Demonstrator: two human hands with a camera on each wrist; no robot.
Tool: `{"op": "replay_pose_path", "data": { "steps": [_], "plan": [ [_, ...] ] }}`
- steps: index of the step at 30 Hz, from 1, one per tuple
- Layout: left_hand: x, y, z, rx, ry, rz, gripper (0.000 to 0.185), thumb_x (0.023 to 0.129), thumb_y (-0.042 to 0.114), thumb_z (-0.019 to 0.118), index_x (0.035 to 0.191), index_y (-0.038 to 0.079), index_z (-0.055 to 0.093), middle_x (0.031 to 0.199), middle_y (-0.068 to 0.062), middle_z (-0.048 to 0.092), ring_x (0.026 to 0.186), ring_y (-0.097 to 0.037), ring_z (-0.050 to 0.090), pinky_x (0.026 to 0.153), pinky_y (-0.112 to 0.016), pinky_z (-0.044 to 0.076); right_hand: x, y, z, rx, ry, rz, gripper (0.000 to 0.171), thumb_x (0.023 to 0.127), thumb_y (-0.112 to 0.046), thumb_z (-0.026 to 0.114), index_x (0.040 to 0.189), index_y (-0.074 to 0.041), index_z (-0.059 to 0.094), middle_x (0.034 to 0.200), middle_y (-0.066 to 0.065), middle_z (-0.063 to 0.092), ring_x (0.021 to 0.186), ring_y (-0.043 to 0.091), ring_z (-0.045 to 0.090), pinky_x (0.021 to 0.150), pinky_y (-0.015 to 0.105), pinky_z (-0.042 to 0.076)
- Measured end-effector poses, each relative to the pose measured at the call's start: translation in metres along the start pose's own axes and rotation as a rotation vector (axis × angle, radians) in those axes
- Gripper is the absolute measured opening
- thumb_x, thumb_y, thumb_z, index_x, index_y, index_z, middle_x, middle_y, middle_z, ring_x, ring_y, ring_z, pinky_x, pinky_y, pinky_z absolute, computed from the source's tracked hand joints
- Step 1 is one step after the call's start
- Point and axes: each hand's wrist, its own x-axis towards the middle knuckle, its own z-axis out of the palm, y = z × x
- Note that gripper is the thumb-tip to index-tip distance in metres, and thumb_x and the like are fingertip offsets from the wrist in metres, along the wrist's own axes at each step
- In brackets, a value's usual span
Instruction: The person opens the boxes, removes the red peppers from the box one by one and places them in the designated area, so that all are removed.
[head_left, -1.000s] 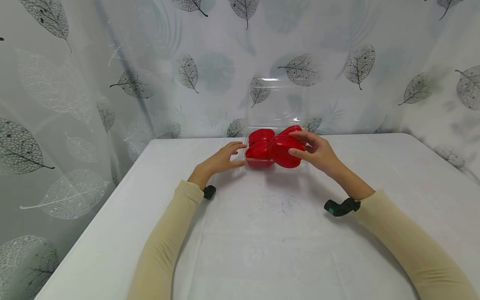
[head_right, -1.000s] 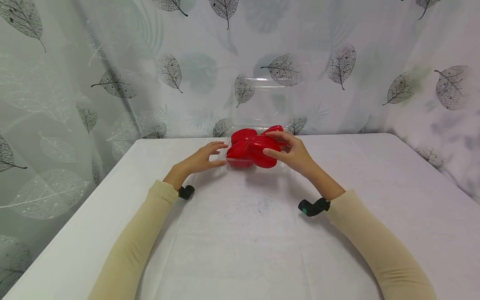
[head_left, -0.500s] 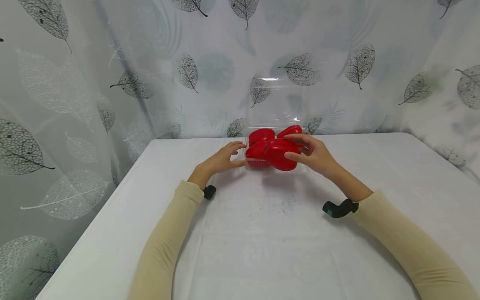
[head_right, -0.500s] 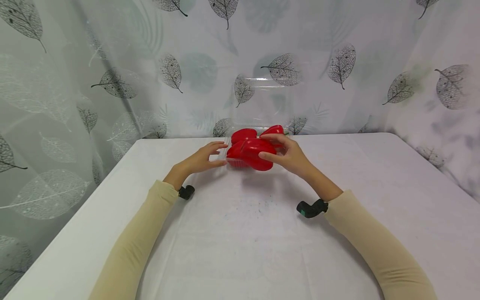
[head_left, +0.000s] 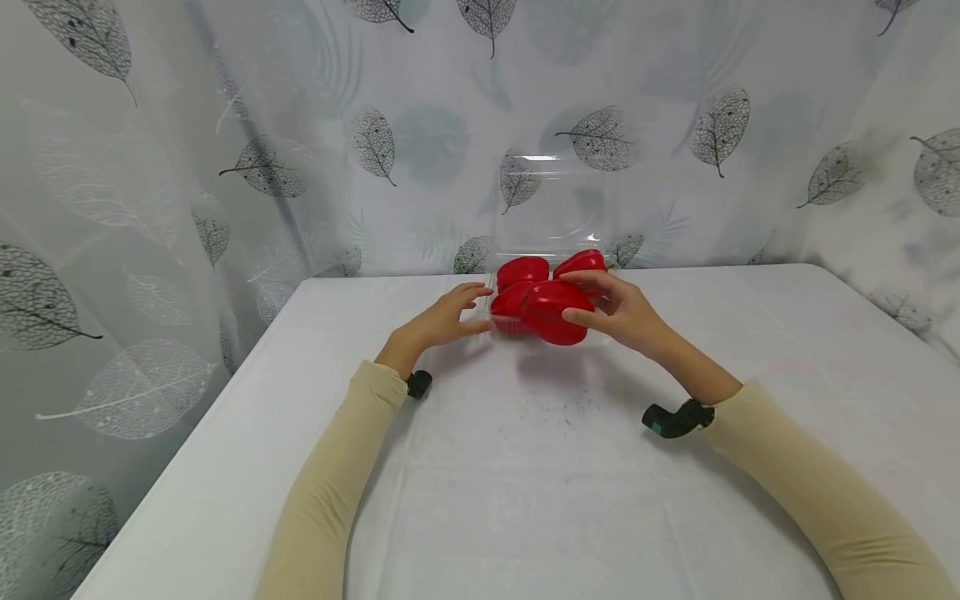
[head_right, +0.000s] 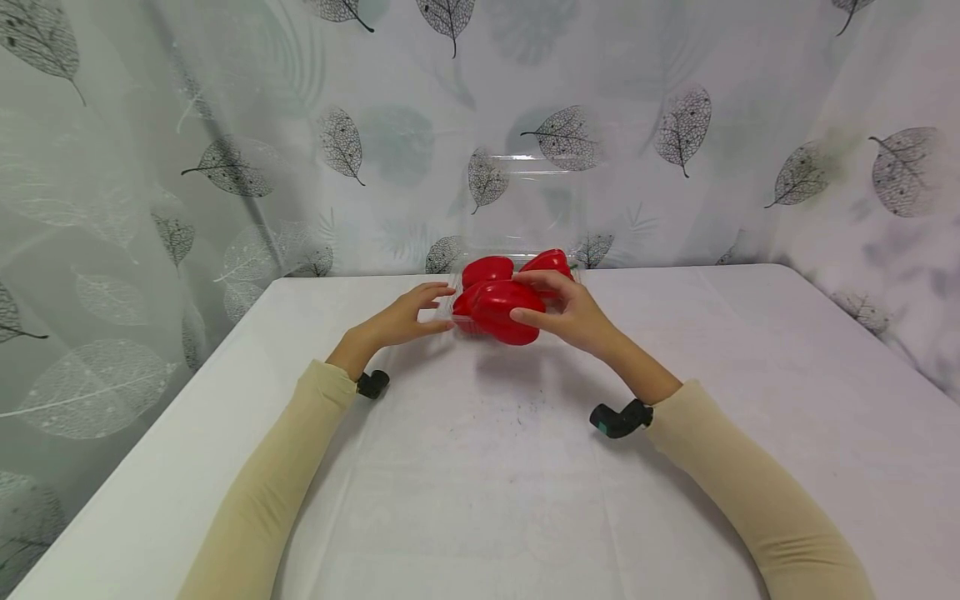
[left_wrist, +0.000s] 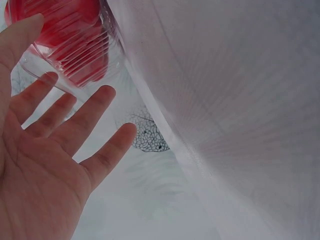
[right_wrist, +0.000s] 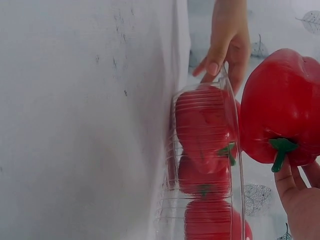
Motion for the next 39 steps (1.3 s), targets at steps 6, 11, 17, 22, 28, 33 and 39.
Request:
{"op": "replay_pose_path", "data": {
  "steps": [6, 11, 17, 22, 28, 33, 39],
  "plan": [
    [0.000, 0.000, 0.000, -0.003, -0.002, -0.003, 0.064, 0.095, 0.023, 0.065, 0.149, 0.005, 0.036, 0.156, -0.013, 0.027, 0.133, -0.033, 0.046, 0.111, -0.044, 0.039, 0.000, -0.001, 0.003, -0.009, -0.009, 0.010, 0.055, 0.087, -0.004, 0.071, 0.137, -0.001, 0.049, 0.134, 0.019, 0.050, 0.119, 0.029, 0.050, 0.085, 0.017, 0.053],
    [0.001, 0.000, 0.000, -0.008, -0.004, -0.013, 0.065, 0.095, 0.024, 0.065, 0.149, 0.007, 0.036, 0.157, -0.012, 0.027, 0.134, -0.032, 0.045, 0.110, -0.044, 0.039, 0.000, -0.003, 0.006, -0.036, -0.010, 0.006, 0.057, 0.085, -0.004, 0.073, 0.137, -0.001, 0.050, 0.134, 0.019, 0.050, 0.120, 0.032, 0.050, 0.084, 0.017, 0.053],
    [0.001, -0.001, 0.001, 0.000, -0.009, -0.032, 0.065, 0.095, 0.026, 0.065, 0.150, 0.009, 0.035, 0.157, -0.010, 0.026, 0.134, -0.031, 0.045, 0.109, -0.043, 0.041, 0.000, -0.006, 0.010, -0.082, 0.012, 0.021, 0.057, 0.084, -0.008, 0.074, 0.136, -0.002, 0.051, 0.135, 0.018, 0.050, 0.120, 0.033, 0.051, 0.082, 0.017, 0.053],
    [0.001, 0.000, 0.000, -0.014, -0.009, -0.041, 0.065, 0.095, 0.025, 0.065, 0.150, 0.009, 0.035, 0.157, -0.010, 0.026, 0.135, -0.031, 0.044, 0.108, -0.043, 0.042, 0.000, -0.009, 0.014, -0.086, 0.014, 0.038, 0.058, 0.083, -0.009, 0.076, 0.136, -0.003, 0.052, 0.136, 0.017, 0.049, 0.121, 0.033, 0.051, 0.083, 0.020, 0.054],
    [0.002, 0.000, 0.000, -0.015, -0.005, -0.037, 0.065, 0.095, 0.024, 0.065, 0.150, 0.008, 0.035, 0.157, -0.010, 0.027, 0.134, -0.031, 0.044, 0.107, -0.043, 0.044, -0.002, -0.013, 0.018, -0.073, 0.001, 0.048, 0.059, 0.081, -0.007, 0.077, 0.135, -0.003, 0.052, 0.138, 0.017, 0.048, 0.124, 0.034, 0.048, 0.088, 0.032, 0.055],
    [0.002, 0.000, 0.001, -0.023, -0.005, -0.052, 0.065, 0.094, 0.024, 0.065, 0.150, 0.009, 0.035, 0.157, -0.010, 0.026, 0.135, -0.031, 0.044, 0.106, -0.043, 0.044, -0.002, -0.011, 0.019, -0.085, -0.006, 0.057, 0.060, 0.081, -0.008, 0.077, 0.135, -0.004, 0.052, 0.138, 0.017, 0.048, 0.124, 0.034, 0.049, 0.089, 0.037, 0.056],
    [0.003, -0.002, 0.002, -0.027, -0.007, -0.061, 0.066, 0.094, 0.026, 0.065, 0.150, 0.010, 0.035, 0.158, -0.009, 0.026, 0.135, -0.030, 0.044, 0.105, -0.044, 0.045, -0.003, -0.008, 0.022, -0.073, -0.029, 0.050, 0.061, 0.081, -0.009, 0.078, 0.136, -0.004, 0.051, 0.138, 0.016, 0.048, 0.121, 0.033, 0.052, 0.087, 0.034, 0.056]
  ]
}}
